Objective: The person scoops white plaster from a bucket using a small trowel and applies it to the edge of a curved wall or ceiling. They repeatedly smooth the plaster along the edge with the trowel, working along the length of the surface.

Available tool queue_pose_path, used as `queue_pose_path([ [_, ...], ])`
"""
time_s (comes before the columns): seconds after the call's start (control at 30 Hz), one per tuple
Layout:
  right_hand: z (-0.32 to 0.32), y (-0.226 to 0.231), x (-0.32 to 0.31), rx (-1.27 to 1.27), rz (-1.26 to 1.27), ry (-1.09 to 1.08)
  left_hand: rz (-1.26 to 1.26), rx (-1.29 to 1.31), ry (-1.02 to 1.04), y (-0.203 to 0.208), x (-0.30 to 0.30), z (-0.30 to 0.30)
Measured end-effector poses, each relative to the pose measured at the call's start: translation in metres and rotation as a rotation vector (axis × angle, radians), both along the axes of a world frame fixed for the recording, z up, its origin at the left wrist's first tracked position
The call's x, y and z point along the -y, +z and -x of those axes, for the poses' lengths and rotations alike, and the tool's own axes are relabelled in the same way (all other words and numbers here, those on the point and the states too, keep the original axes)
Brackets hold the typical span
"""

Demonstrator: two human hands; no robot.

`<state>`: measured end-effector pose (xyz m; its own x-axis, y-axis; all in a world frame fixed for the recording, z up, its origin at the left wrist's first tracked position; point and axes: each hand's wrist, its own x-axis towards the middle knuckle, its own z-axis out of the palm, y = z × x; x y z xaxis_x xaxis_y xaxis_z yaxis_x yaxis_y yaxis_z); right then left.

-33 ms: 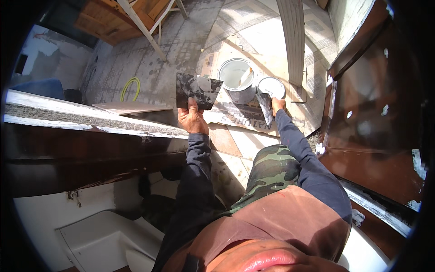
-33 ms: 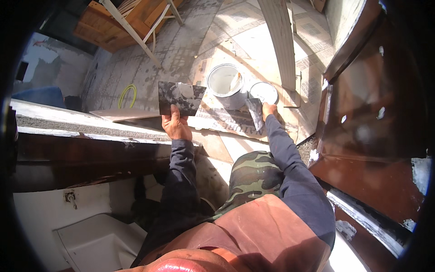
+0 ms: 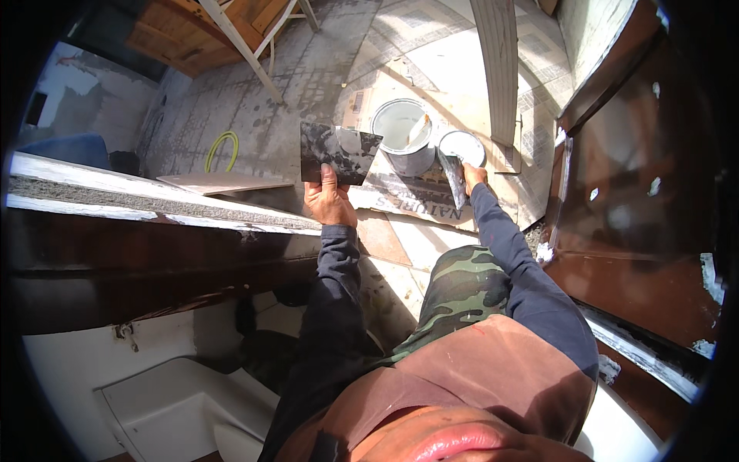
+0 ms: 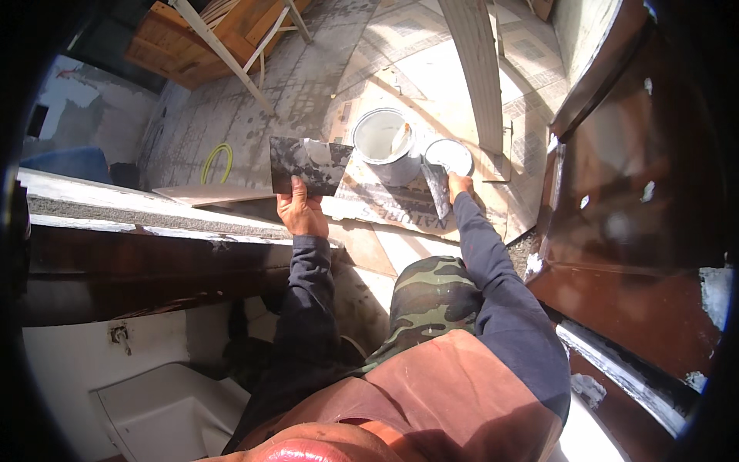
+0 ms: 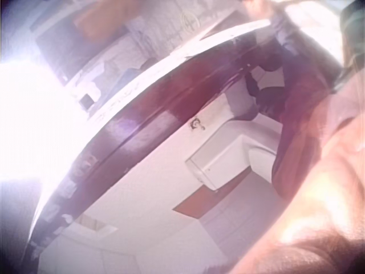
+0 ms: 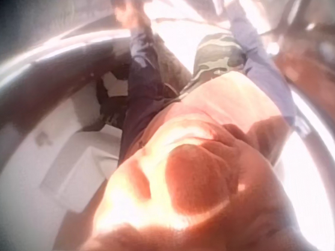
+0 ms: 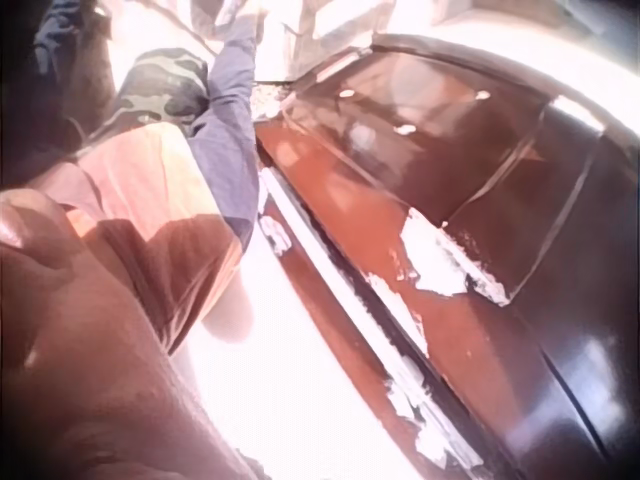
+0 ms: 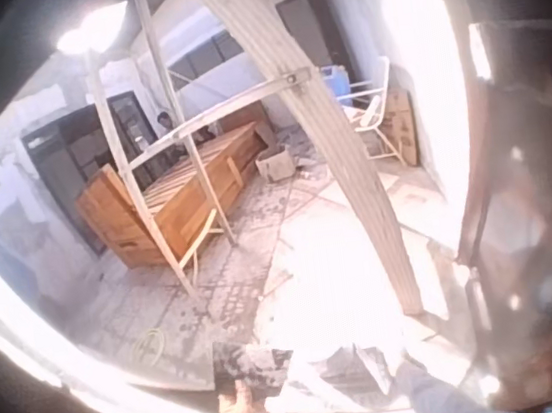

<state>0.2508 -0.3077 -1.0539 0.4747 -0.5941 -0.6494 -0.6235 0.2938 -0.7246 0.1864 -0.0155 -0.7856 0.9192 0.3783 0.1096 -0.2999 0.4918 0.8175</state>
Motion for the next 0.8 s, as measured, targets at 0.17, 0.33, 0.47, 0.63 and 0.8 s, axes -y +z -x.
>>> queue_pose_path([
  [0.17, -0.013, 0.006, 0.001, 0.007, -0.011, -0.155, 0.109, -0.067, -0.052, 0.004, 0.008, -0.002],
  [0.33, -0.022, -0.001, 0.007, 0.012, 0.038, -0.068, 0.117, -0.073, -0.041, 0.006, 0.002, 0.009],
  [0.47, -0.020, 0.031, 0.014, 0.027, 0.274, 0.211, 0.095, -0.193, -0.107, 0.002, -0.013, 0.029],
  [0.63, -0.060, 0.113, -0.011, 0.804, 0.517, 0.543, 0.063, -0.187, -0.183, -0.001, -0.023, 0.045],
  [0.8, -0.105, 0.171, -0.039, 0.423, 0.944, 0.997, 0.121, -0.174, -0.152, -0.007, -0.022, 0.055],
])
